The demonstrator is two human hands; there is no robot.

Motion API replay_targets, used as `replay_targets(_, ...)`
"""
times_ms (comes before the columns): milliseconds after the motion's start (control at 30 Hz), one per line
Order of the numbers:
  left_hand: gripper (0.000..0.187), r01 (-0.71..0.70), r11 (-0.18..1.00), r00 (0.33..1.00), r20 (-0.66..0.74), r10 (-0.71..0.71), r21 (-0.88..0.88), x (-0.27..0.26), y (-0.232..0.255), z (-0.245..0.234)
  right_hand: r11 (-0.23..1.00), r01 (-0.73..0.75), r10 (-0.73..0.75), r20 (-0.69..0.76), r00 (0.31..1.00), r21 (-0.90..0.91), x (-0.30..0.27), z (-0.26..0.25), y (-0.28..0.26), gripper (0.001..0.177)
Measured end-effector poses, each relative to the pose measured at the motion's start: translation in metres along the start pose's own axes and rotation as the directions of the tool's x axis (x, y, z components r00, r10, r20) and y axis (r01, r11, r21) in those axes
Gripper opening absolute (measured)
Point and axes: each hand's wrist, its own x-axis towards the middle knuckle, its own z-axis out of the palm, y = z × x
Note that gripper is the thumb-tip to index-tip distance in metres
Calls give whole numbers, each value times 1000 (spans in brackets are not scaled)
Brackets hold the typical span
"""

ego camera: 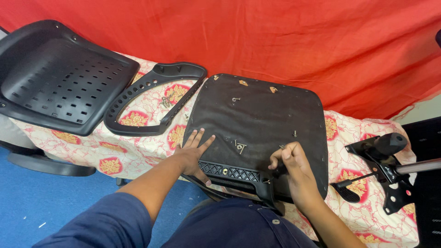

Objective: The person uses a screwdriver to remove screws from a black plastic chair component, detaching a frame piece from the seat base. The person then lifts the seat base and continues to remove fasteners from its underside.

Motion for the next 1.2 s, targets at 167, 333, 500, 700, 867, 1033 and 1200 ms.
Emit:
replay_targets(167, 161, 7, 1000, 1000, -3, -7, 8, 1, 1, 1, 997, -29, 30, -10, 1000, 67, 3, -2, -3, 24)
replay_targets(333, 161, 7, 1000, 1000, -15, -7, 23, 4, -1, 4, 993, -46, 55, -85, 995, 110, 7, -9, -10, 23)
replay_targets(500, 161, 9, 1000, 1000, -11, -9, 28, 5, -2, 6, 987, -57, 75, -118, 990, 153, 2, -19, -14, 46)
replay_targets(700, 161, 24, 999, 1000, 7, -24, 21, 6, -1, 5, 966, -23, 54, -117, 992, 258, -9, -22, -11, 39)
replay_targets(867, 161, 18, 1000, 1000, -9, -18, 14, 7, -2, 7, 982, 18, 11, -155, 988, 190, -17, -18, -12, 26)
replay_targets(1033, 160, 12, 1000, 1000, -28, -12, 7, 7, -2, 10, 995, -63, 74, -159, 985, 78, -23, -21, -18, 30)
replay_targets(1200, 160, 36, 999, 999, -35, -35, 29, 5, 2, 9, 999, -17, 23, -135, 991, 45, -23, -20, -14, 39)
